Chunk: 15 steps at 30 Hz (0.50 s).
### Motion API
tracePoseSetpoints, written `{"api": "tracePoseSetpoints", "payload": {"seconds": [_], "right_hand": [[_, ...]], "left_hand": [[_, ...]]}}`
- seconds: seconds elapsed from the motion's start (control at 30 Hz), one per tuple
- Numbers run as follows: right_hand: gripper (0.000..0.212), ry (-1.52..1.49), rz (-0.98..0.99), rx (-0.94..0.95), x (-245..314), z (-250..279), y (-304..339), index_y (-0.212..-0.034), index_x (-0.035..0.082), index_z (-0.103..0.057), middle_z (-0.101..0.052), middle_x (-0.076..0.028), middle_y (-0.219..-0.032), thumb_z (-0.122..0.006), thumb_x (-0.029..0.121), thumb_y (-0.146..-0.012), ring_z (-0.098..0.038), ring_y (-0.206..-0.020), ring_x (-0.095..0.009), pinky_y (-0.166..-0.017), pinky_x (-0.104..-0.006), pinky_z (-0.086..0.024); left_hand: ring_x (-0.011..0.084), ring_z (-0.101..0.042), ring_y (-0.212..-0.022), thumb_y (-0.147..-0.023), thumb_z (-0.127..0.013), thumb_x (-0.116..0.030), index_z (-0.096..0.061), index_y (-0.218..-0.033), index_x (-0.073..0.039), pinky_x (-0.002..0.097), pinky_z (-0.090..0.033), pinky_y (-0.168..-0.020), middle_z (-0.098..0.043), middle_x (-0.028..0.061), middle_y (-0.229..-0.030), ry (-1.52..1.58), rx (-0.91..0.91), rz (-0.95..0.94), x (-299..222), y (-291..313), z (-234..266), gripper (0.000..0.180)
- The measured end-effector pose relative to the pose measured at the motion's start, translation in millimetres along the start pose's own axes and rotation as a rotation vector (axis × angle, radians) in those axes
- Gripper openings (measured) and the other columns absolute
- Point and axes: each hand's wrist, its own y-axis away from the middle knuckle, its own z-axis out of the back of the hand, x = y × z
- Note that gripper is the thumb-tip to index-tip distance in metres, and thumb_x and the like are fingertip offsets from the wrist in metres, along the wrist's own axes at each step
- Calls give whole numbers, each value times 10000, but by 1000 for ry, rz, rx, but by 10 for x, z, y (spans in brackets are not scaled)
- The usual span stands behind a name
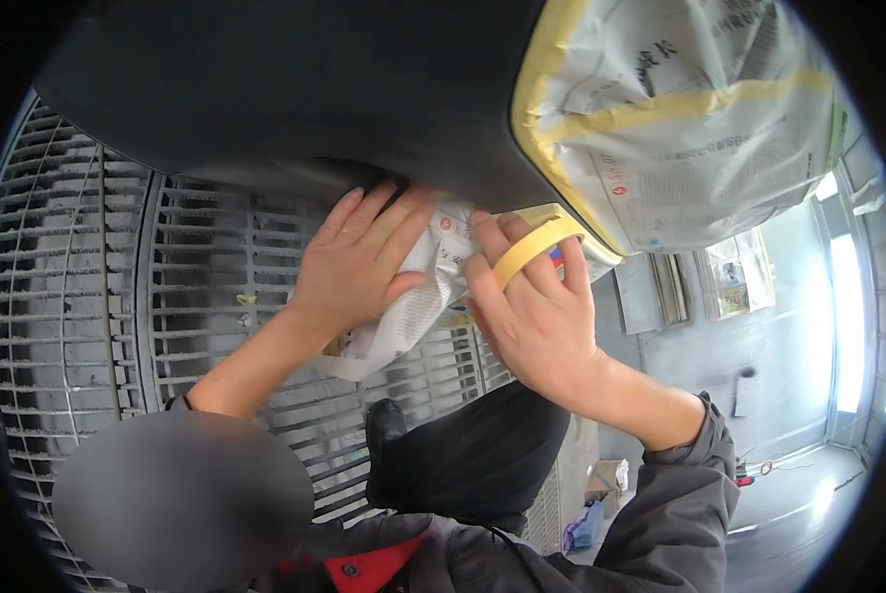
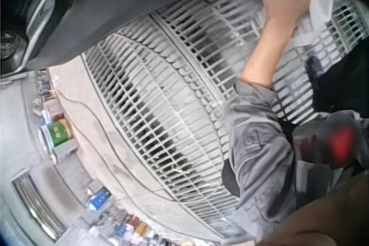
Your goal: The person tapes newspaper sheets over the front bumper of a white car using masking tape. They smooth the paper and apply tape along the edges to secure the coverage.
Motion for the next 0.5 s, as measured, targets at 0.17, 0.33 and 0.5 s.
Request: {"api": "tracePoseSetpoints", "payload": {"seconds": [0.17, 0.33, 0.5], "right_hand": [[517, -90, 21, -42, -132, 18, 79, -1241, 96, -652, -629, -118, -1509, -855, 140, -767, -607, -1347, -323, -1140, -537, -368], [408, -208, 12, -189, -194, 173, 283, -1157, 85, -708, -714, -114, -1327, -790, 62, -758, -677, -1204, -312, -1125, -537, -396], [468, -450, 5, -323, -226, -80, 578, -1149, 37, -723, -729, -109, -1067, -755, -68, -694, -720, -927, -318, -888, -468, -564]], "left_hand": [[341, -640, -1179, -878, -816, -380, -630, -1385, -13, 517, -485, -1044, -674, 176, -1313, 199, -18, 44, -137, -5, 224, 654], [378, -623, -1162, -827, -876, -285, -529, -1480, -13, 507, -496, -992, -630, 182, -1263, 291, 197, 228, -651, 35, 336, 788], [360, -622, -1178, -809, -865, -90, -506, -1543, -54, 484, -502, -993, -646, 159, -1284, 244, 261, 195, -578, 9, 277, 819]]}}
